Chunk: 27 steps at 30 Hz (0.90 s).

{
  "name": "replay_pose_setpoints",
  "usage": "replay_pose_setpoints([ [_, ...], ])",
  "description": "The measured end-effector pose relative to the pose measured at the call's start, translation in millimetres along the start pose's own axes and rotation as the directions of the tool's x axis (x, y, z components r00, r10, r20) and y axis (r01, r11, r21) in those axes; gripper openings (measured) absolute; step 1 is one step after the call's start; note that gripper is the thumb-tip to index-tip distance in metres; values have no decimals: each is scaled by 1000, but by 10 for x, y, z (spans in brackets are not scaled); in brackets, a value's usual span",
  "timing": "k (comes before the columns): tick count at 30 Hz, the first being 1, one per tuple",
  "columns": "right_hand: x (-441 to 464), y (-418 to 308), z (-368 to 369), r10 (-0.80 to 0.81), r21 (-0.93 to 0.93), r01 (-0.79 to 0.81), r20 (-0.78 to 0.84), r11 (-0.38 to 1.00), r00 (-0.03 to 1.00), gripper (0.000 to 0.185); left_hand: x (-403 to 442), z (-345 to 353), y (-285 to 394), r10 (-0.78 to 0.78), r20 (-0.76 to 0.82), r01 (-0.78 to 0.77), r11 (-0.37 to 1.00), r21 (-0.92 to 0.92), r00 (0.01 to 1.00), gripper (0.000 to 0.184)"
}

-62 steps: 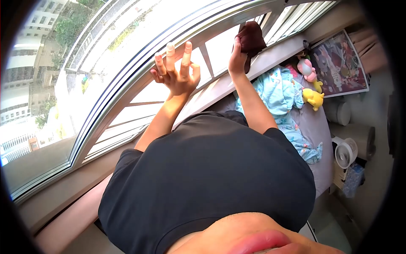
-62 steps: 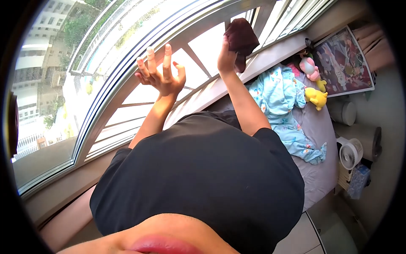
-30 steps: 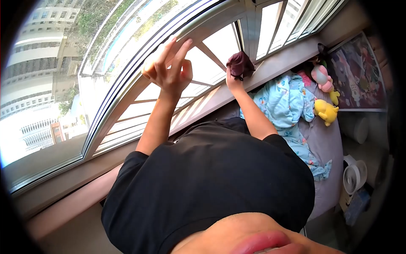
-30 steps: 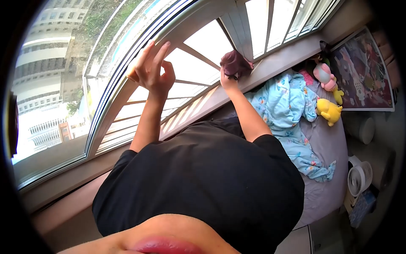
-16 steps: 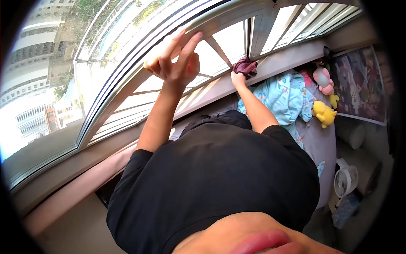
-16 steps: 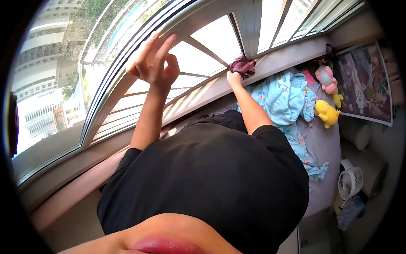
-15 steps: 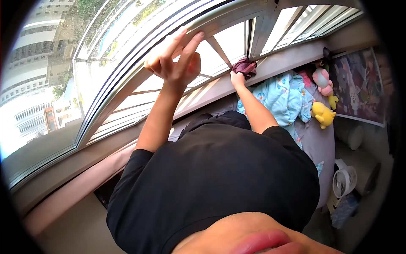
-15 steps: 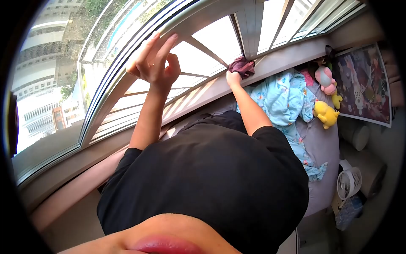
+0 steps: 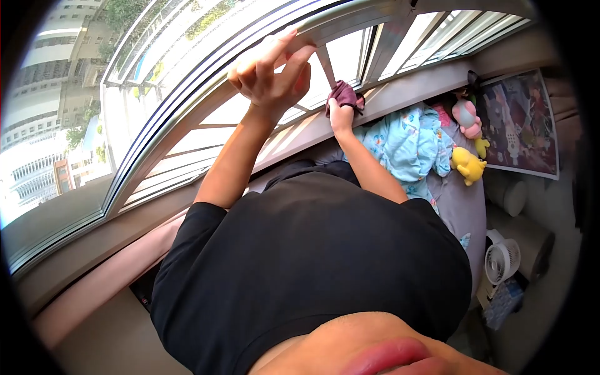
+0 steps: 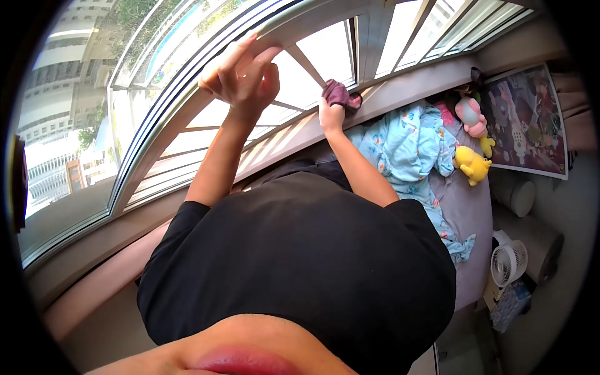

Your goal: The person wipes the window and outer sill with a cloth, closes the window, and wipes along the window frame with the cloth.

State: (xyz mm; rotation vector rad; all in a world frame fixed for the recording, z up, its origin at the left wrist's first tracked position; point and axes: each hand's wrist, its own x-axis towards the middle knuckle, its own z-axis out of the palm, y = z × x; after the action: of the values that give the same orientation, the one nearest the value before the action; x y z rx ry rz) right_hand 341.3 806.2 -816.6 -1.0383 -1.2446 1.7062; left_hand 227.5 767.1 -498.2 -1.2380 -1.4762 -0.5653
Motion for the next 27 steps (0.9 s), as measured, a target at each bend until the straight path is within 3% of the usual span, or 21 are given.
replay_pose_setpoints([
  [2, -146, -644, 208, -261, -72, 257, -61, 964, 963, 41, -15, -3, -15, 3, 2, -3, 1000, -12, 1000, 22],
  [4, -109, -949, 273, -411, -89, 406, -37, 909, 911, 24, -19, -23, -13, 7, 6, -7, 1000, -31, 1000, 22],
  [5, -127, -1181, 299, -547, -224, 528, -31, 819, 836, 20, 0, -23, -5, 1, -1, -1, 999, -42, 1000, 24],
  [6, -205, -1514, 334, -544, -172, 540, 23, 824, 839, 23, 14, -23, 1, -5, -9, 5, 999, -53, 1000, 26],
  [8, -243, -1747, 460, -647, -79, 644, -16, 761, 762, 32, 11, -11, -4, -27, -15, 26, 997, -73, 1000, 29],
  [9, -311, -1852, 503, -590, 173, 580, 8, 796, 807, 42, 12, -13, -4, -49, -15, 47, 995, -88, 999, 33],
  [12, -250, -1903, 592, -740, -9, 742, 65, 670, 669, 49, 79, -92, 8, -58, 9, 58, 988, -142, 998, 39],
  [14, -394, -2061, 658, -703, 133, 693, 215, 709, 678, 51, 59, -141, -2, -80, 58, 91, 968, -234, 995, 41],
  [16, -425, -2041, 699, -684, -164, 750, 321, 641, 655, 50, 38, -165, -55, -18, 77, 35, 974, -225, 997, 44],
  [22, -286, -1492, 700, -572, -436, 633, 279, 640, 771, 46, 47, -330, -149, 30, 186, 38, 935, -354, 982, 54],
  [23, -289, -1491, 651, -601, -515, 652, 293, 556, 744, 43, 39, -343, -155, 33, 204, 44, 931, -363, 978, 54],
  [27, -353, -1359, 574, -601, -589, 606, 239, 535, 763, 43, 34, -373, -159, 38, 224, 54, 918, -393, 974, 55],
])
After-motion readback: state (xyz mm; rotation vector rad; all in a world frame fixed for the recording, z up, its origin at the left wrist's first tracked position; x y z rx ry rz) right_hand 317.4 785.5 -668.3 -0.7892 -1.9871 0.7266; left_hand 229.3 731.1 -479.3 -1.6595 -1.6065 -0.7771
